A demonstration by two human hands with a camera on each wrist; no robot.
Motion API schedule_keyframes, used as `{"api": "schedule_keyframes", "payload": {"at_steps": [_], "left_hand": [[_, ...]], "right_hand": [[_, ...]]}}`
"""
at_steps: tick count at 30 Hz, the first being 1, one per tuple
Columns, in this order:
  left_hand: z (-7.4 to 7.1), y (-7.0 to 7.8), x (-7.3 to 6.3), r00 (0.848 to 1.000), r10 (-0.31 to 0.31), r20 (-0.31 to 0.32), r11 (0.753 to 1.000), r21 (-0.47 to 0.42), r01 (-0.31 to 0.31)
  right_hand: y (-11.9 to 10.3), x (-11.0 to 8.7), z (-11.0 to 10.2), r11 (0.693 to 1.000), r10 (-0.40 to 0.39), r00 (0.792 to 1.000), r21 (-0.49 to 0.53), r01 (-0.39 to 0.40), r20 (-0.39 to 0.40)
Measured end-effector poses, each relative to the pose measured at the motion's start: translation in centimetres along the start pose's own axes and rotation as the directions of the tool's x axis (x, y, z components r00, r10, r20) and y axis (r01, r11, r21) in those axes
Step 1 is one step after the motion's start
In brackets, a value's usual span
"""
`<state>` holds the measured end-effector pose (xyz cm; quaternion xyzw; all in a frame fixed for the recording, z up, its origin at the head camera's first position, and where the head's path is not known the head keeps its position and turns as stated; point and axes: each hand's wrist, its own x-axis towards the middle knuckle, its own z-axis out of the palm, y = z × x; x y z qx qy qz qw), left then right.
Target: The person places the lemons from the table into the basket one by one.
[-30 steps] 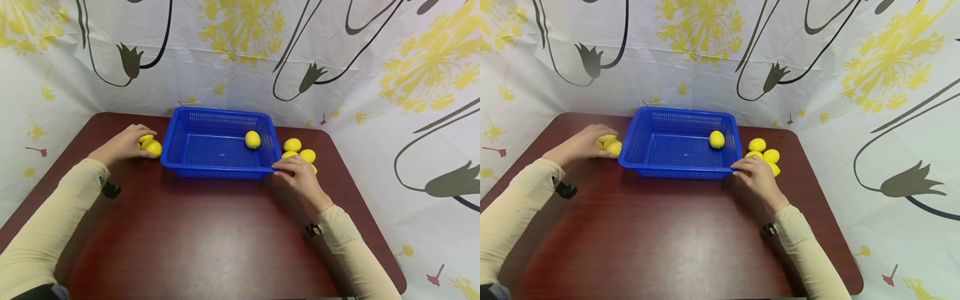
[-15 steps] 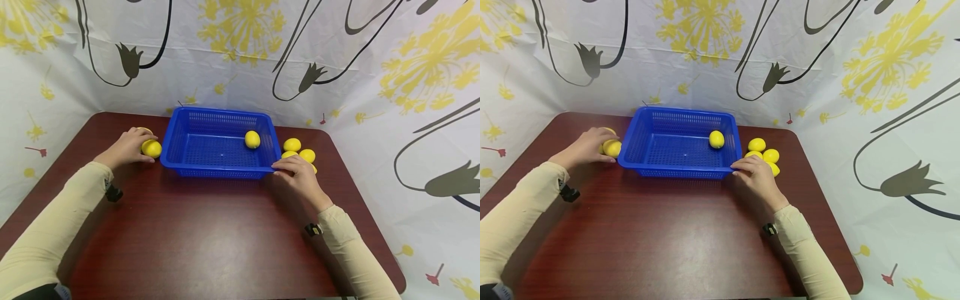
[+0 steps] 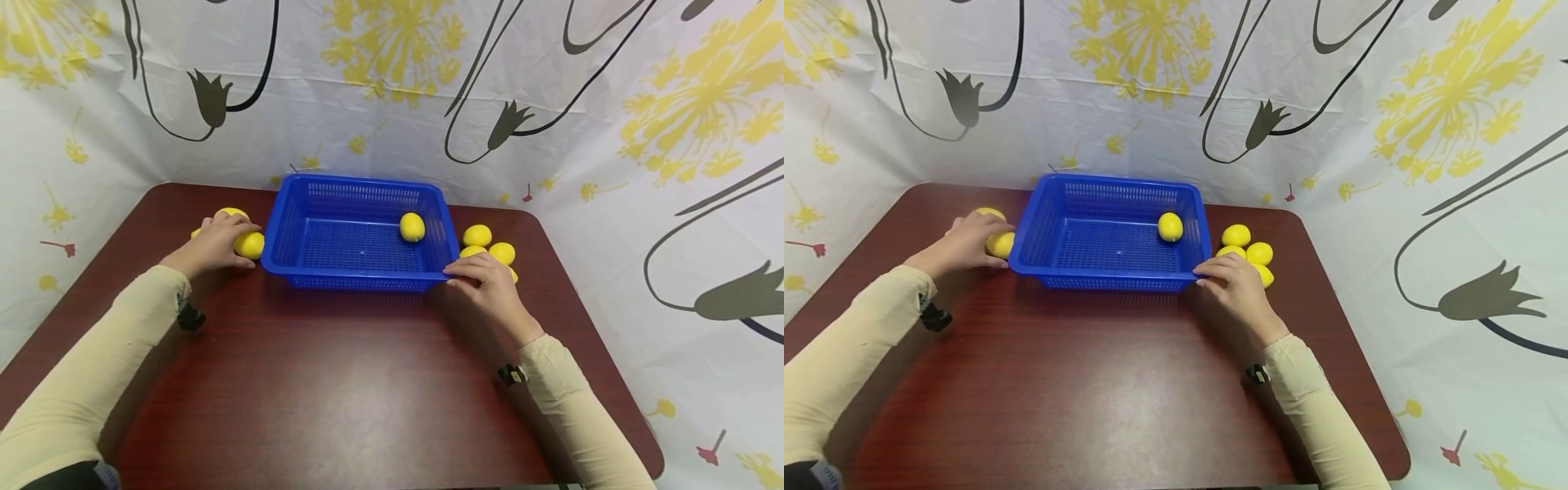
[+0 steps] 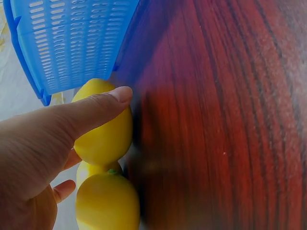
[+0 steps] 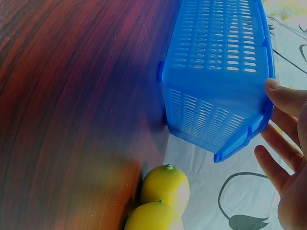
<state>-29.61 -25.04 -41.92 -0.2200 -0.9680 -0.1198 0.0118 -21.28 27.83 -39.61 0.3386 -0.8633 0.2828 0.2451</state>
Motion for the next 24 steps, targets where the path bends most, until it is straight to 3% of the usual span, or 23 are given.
{"api": "schedule_keyframes", "payload": {"at_steps": [10,24], "left_hand": [[0.45,0.23,0.22,0.999,0.007,0.033,1.000,0.012,-0.007],[0.90,0.35,0.22,1.000,0.010,0.003,1.000,0.018,-0.010]], "right_hand": [[0.22,-0.11,0.11,1.000,0.001,1.000,0.016,-0.001,-0.009],[0.11,-0.15,0.12,0.999,0.021,1.000,0.027,-0.020,-0.012]]}}
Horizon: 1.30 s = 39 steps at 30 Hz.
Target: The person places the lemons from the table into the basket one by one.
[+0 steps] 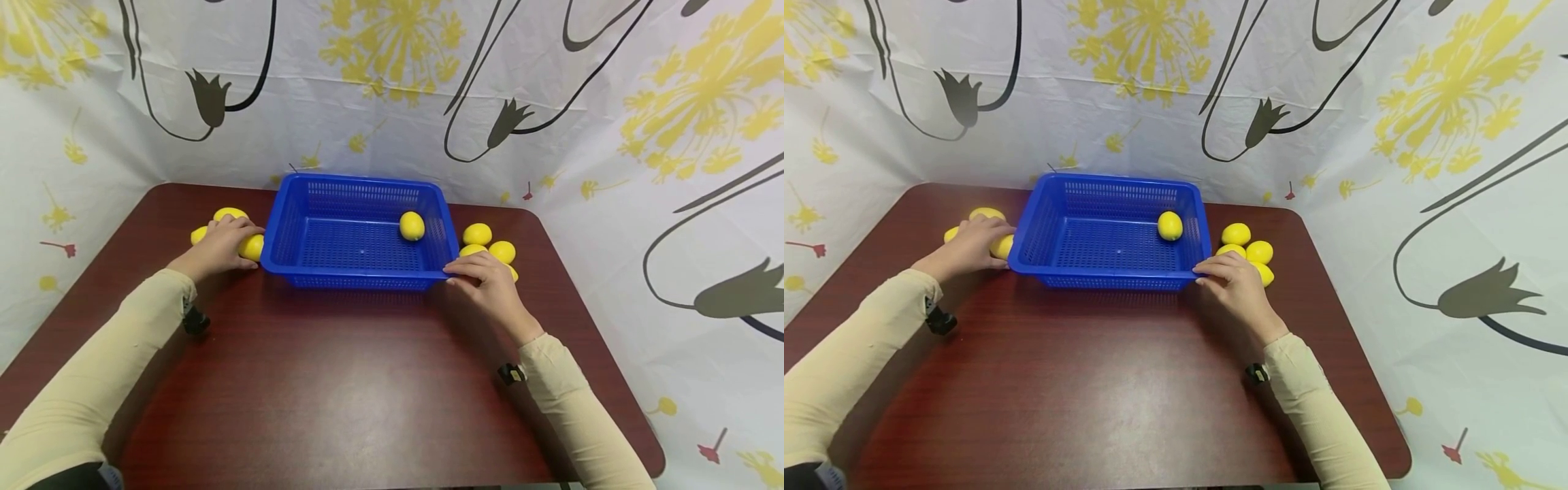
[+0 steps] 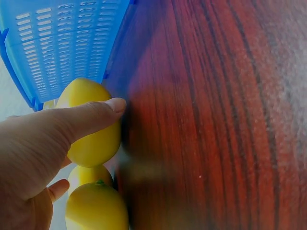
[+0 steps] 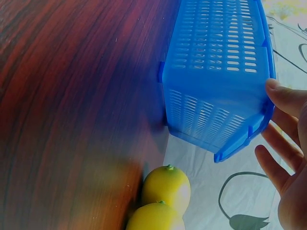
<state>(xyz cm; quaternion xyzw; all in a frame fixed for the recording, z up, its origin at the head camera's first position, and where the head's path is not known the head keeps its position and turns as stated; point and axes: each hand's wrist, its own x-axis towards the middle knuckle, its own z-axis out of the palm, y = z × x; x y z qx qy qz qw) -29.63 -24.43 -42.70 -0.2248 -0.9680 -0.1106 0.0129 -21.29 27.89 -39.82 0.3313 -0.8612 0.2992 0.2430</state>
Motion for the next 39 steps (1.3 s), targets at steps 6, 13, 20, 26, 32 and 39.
{"api": "schedule_keyframes", "payload": {"at_steps": [6,13,20,26,32,39], "left_hand": [[0.2,-0.3,0.0,1.000,0.004,-0.012,1.000,-0.001,-0.004],[-0.9,-0.6,0.3,0.998,0.015,-0.069,1.000,-0.012,-0.015],[-3.4,-0.6,0.5,0.997,0.004,-0.082,1.000,0.018,-0.002],[-5.6,-0.7,0.6,0.996,-0.012,-0.093,1.000,0.021,0.014],[-7.3,-0.6,1.0,0.994,0.001,-0.109,1.000,0.025,0.002],[-9.1,0.1,1.3,0.996,0.014,-0.090,0.999,0.045,-0.010]], "right_hand": [[0.0,0.0,0.1,1.000,-0.009,1.000,0.003,0.009,-0.003],[0.0,0.0,0.0,1.000,-0.007,1.000,0.006,0.007,-0.004],[-0.1,0.0,-0.1,1.000,-0.001,1.000,0.007,0.001,0.003],[0.0,0.0,-0.1,1.000,0.001,1.000,0.003,-0.001,0.007],[0.1,0.0,0.0,1.000,-0.009,1.000,0.002,0.009,0.007],[0.1,0.1,-0.1,1.000,-0.014,1.000,-0.003,0.014,0.011]]}}
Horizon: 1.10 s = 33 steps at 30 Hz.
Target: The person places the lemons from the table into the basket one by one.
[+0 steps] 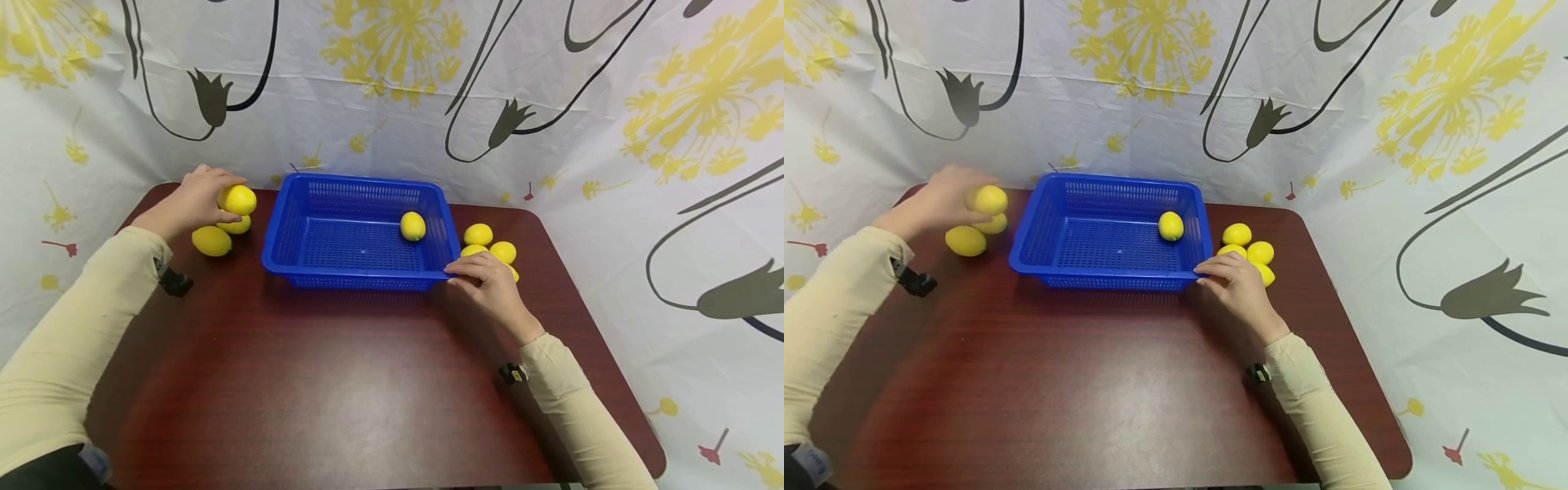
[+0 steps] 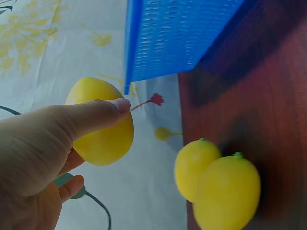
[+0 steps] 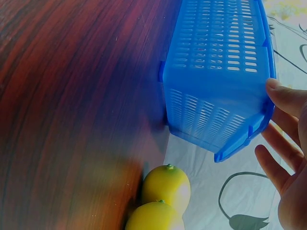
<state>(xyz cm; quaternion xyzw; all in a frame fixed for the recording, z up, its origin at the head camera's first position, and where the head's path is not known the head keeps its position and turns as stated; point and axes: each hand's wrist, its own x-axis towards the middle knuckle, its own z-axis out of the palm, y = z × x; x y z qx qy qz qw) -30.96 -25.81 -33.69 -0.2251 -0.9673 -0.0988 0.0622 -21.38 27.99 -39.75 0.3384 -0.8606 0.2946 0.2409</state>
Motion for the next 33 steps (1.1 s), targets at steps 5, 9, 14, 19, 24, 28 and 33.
{"api": "schedule_keyframes", "payload": {"at_steps": [5,9,14,19,24,28,33], "left_hand": [[-1.0,0.7,0.4,1.000,0.025,-0.011,1.000,-0.011,-0.025],[-1.2,1.4,0.9,0.998,0.062,-0.032,0.998,-0.025,-0.063],[-1.2,2.3,1.7,0.993,0.103,-0.054,0.994,-0.033,-0.105],[-1.5,3.4,2.9,0.992,0.124,-0.035,0.991,-0.042,-0.125],[-1.6,4.1,4.5,0.989,0.150,-0.013,0.988,-0.019,-0.151],[-1.6,4.9,5.8,0.986,0.165,0.002,0.986,-0.009,-0.165],[-1.7,6.2,7.1,0.984,0.175,0.038,0.985,0.001,-0.175]], "right_hand": [[0.0,-0.1,0.0,1.000,0.012,1.000,-0.007,-0.012,0.007],[0.0,-0.3,0.0,1.000,0.015,1.000,-0.010,-0.015,0.008],[0.0,-0.4,0.2,1.000,0.006,1.000,-0.011,-0.006,0.016],[0.0,-0.3,0.3,1.000,-0.008,1.000,-0.020,0.008,0.016],[-0.1,-0.2,0.2,1.000,-0.012,1.000,-0.024,0.012,0.013],[0.0,-0.2,0.2,1.000,-0.012,1.000,-0.027,0.013,0.007],[0.0,-0.1,0.2,0.999,-0.016,1.000,-0.031,0.016,0.007]]}}
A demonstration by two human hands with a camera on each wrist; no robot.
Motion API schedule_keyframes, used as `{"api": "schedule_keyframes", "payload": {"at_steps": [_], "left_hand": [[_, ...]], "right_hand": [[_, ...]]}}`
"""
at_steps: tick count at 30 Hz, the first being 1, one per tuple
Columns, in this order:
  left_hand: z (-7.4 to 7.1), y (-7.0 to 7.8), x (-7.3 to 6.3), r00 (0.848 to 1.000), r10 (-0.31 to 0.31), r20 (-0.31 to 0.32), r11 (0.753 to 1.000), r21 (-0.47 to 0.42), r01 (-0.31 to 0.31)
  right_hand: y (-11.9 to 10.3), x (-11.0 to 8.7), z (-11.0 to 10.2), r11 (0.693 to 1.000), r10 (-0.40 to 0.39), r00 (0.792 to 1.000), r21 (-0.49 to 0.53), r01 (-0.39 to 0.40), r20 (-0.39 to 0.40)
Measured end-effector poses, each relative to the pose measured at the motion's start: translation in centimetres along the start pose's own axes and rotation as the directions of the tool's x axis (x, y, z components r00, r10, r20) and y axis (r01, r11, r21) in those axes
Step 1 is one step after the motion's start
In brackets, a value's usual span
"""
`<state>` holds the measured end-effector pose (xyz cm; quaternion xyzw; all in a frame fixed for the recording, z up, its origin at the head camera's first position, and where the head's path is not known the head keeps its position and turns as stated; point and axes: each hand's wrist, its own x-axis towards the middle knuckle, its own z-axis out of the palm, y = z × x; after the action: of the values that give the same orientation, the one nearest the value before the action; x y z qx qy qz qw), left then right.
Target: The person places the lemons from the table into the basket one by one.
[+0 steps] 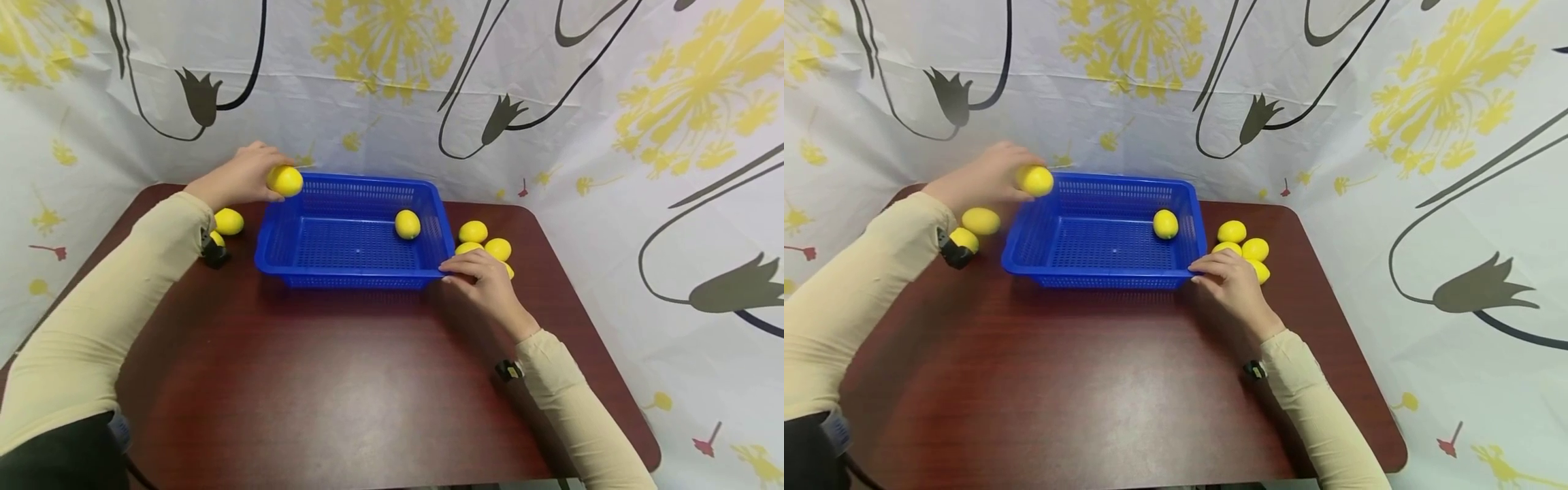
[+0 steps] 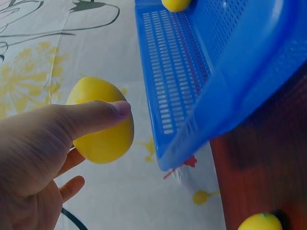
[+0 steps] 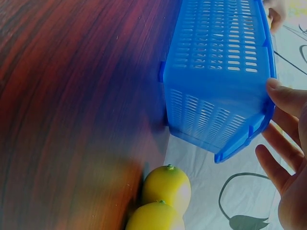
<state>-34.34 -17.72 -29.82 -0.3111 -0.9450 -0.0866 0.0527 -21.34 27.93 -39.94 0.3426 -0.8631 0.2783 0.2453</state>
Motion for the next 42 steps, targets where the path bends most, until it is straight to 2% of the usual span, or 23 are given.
{"api": "schedule_keyframes", "payload": {"at_steps": [8,12,21,31,42], "left_hand": [[0.2,2.1,1.9,0.999,0.030,0.029,0.999,-0.020,-0.029],[0.7,2.7,3.0,0.998,0.052,0.042,0.999,-0.012,-0.051],[1.3,4.1,5.1,0.994,0.077,0.072,0.997,-0.003,-0.077],[2.3,5.8,6.8,0.989,0.098,0.111,0.995,-0.008,-0.098],[3.2,7.1,8.7,0.981,0.169,0.092,0.986,-0.007,-0.169]], "right_hand": [[-0.1,0.0,-0.1,1.000,0.007,1.000,-0.003,-0.007,0.006],[-0.1,0.0,-0.2,1.000,0.026,1.000,-0.004,-0.026,0.017],[0.1,0.0,-0.1,1.000,0.001,1.000,0.001,-0.001,-0.003],[0.1,0.0,0.1,1.000,0.012,1.000,0.005,-0.012,0.005],[0.1,-0.2,0.1,1.000,0.023,1.000,0.000,-0.023,0.014]]}}
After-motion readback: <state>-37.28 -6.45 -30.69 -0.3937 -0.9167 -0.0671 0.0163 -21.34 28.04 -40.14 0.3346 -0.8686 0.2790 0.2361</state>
